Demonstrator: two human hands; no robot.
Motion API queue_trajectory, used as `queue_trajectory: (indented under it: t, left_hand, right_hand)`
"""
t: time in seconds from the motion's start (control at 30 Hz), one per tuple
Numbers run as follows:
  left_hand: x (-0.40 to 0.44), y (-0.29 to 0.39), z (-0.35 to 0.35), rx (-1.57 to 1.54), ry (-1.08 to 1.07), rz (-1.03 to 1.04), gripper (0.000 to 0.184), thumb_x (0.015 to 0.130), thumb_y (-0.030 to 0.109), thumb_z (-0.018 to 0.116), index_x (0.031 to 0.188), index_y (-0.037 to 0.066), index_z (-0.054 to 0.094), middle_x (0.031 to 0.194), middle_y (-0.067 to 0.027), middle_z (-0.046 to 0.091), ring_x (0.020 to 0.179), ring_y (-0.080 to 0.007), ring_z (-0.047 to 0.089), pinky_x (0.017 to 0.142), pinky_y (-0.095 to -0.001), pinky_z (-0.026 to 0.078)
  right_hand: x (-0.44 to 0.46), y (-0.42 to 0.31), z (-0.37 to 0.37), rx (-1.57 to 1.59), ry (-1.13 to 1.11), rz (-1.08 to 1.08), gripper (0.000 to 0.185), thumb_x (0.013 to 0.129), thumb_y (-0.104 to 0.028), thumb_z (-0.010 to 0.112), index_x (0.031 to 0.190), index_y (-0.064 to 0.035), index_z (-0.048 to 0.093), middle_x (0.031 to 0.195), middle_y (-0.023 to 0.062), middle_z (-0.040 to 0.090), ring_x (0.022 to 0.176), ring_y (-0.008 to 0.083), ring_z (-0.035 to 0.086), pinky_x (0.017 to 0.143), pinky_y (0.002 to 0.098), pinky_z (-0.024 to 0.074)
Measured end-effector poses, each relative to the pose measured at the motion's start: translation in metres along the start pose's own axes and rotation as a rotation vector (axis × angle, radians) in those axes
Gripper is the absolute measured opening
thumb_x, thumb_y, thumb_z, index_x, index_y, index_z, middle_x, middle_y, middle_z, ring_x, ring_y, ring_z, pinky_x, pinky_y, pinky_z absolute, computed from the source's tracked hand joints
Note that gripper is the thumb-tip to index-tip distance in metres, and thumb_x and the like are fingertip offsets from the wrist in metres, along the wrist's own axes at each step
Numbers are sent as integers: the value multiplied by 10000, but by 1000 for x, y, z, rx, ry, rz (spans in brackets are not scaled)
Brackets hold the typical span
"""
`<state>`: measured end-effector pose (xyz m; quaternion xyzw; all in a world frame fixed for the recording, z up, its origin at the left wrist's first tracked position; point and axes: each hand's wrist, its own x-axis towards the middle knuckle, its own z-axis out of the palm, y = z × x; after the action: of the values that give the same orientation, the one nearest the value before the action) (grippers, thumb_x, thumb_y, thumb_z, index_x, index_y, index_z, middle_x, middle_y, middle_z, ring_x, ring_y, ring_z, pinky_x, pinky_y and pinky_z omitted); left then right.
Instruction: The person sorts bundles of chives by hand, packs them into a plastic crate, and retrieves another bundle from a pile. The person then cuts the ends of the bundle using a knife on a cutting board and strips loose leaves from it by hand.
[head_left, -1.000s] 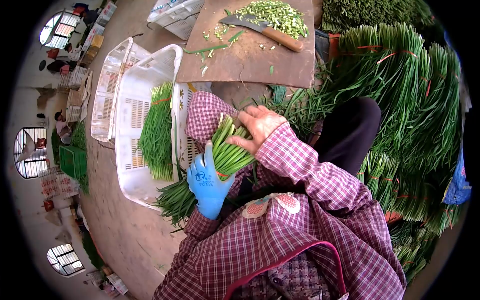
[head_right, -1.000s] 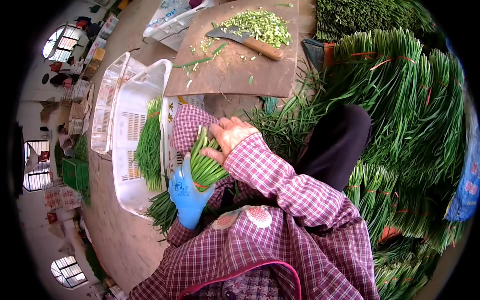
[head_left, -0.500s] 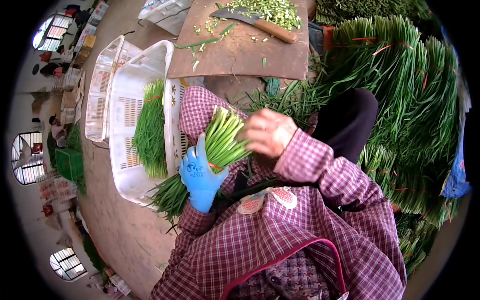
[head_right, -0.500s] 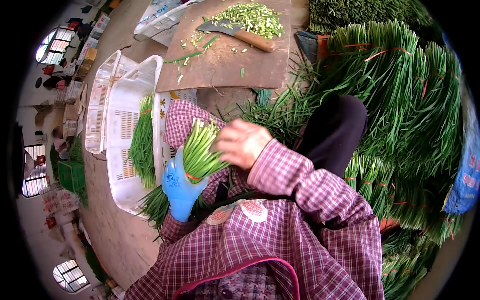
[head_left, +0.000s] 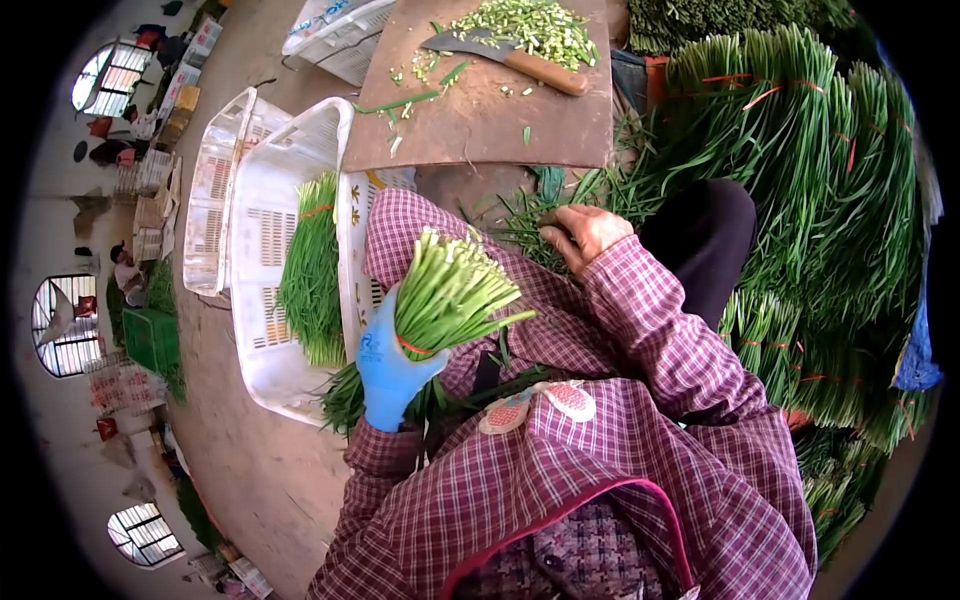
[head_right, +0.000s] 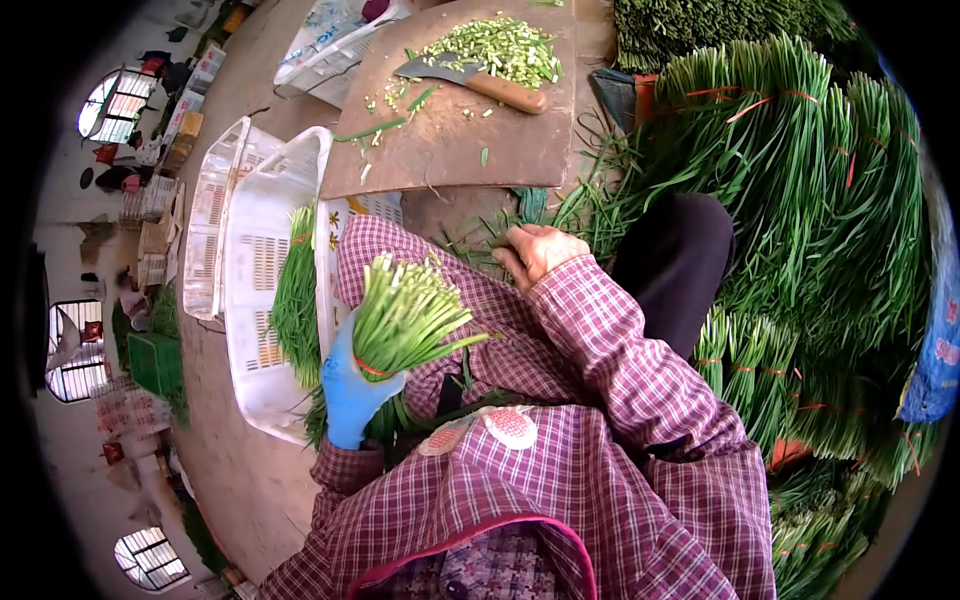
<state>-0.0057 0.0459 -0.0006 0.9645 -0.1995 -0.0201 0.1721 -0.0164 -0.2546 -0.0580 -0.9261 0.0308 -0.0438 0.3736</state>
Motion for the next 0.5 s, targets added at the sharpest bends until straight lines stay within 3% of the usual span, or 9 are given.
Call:
queue_trajectory:
  t: [0.07, 0.13, 0.23, 0.27, 0.33, 0.37, 0.4, 0.47, 0.5]
  left_hand:
    - [6, -9, -17, -438, -153, -47, 951, 570, 255, 882, 1371, 3, 434, 1206, -187, 604, 1089, -296, 619, 943, -404, 489]
    - [12, -8, -45, -482, -192, -64, 969, 561, 225, 898, 1370, -24, 427, 1244, -163, 605, 1114, -250, 612, 973, -386, 481]
    - [23, -6, -79, -987, -467, -287, 995, 522, 132, 906, 1381, -14, 427, 1243, -128, 602, 1102, -217, 613, 990, -352, 484]
    - [24, -12, -84, -979, -463, -283, 995, 522, 132, 906, 1381, -14, 427, 1243, -128, 602, 1102, -217, 613, 990, -352, 484]
    - [20, -55, -70, -1161, -671, -385, 974, 536, 96, 893, 1383, -12, 425, 1254, -137, 597, 1128, -230, 601, 991, -353, 487]
    - [14, -86, -56, -1218, -769, -428, 962, 550, 85, 883, 1388, -9, 422, 1260, -145, 593, 1143, -240, 595, 994, -364, 487]
    - [8, -118, -42, -1265, -866, -474, 950, 564, 74, 873, 1393, -6, 418, 1267, -152, 590, 1157, -250, 588, 996, -376, 487]
    - [-7, -153, 7, -1431, -930, -337, 941, 616, 124, 852, 1423, 1, 382, 1309, -195, 552, 1192, -310, 562, 994, -422, 490]
    - [-7, -147, 18, -1485, -954, -290, 939, 634, 141, 845, 1433, 4, 370, 1323, -209, 539, 1204, -330, 553, 993, -438, 491]
  right_hand:
    - [12, -9, -11, 194, 16, -106, 257, 943, -245, 581, 1038, -28, 680, 961, 160, 693, 872, 303, 679, 788, 375, 531]
    - [21, -36, -28, 550, 71, -301, 264, 955, -213, 570, 1087, -5, 666, 977, 159, 702, 887, 267, 689, 814, 361, 530]
    - [44, -65, -29, 847, 32, -331, 298, 920, -200, 616, 1146, -6, 611, 1011, 139, 701, 901, 241, 691, 815, 343, 548]
    - [46, -81, -43, 844, -85, -321, 355, 916, -222, 633, 1198, -11, 586, 1068, 148, 685, 941, 239, 679, 863, 362, 532]
    - [55, -93, -28, 860, -78, -651, 378, 942, -272, 609, 1249, -52, 592, 1154, 104, 672, 959, 228, 658, 867, 358, 510]
    - [62, -85, -24, 717, -147, -675, 358, 923, -295, 637, 1198, -66, 631, 1081, 106, 693, 963, 230, 662, 870, 366, 510]
    - [72, -66, -9, 619, -297, -374, 330, 917, -307, 642, 1135, -59, 665, 992, 128, 705, 917, 224, 680, 833, 364, 527]
    - [78, -49, -16, -214, -406, -115, 312, 922, -288, 636, 1113, -43, 672, 936, 146, 706, 868, 232, 696, 792, 369, 546]
    - [69, -41, -20, 79, -234, -229, 311, 931, -287, 620, 1105, -34, 670, 940, 147, 704, 843, 243, 699, 779, 372, 553]
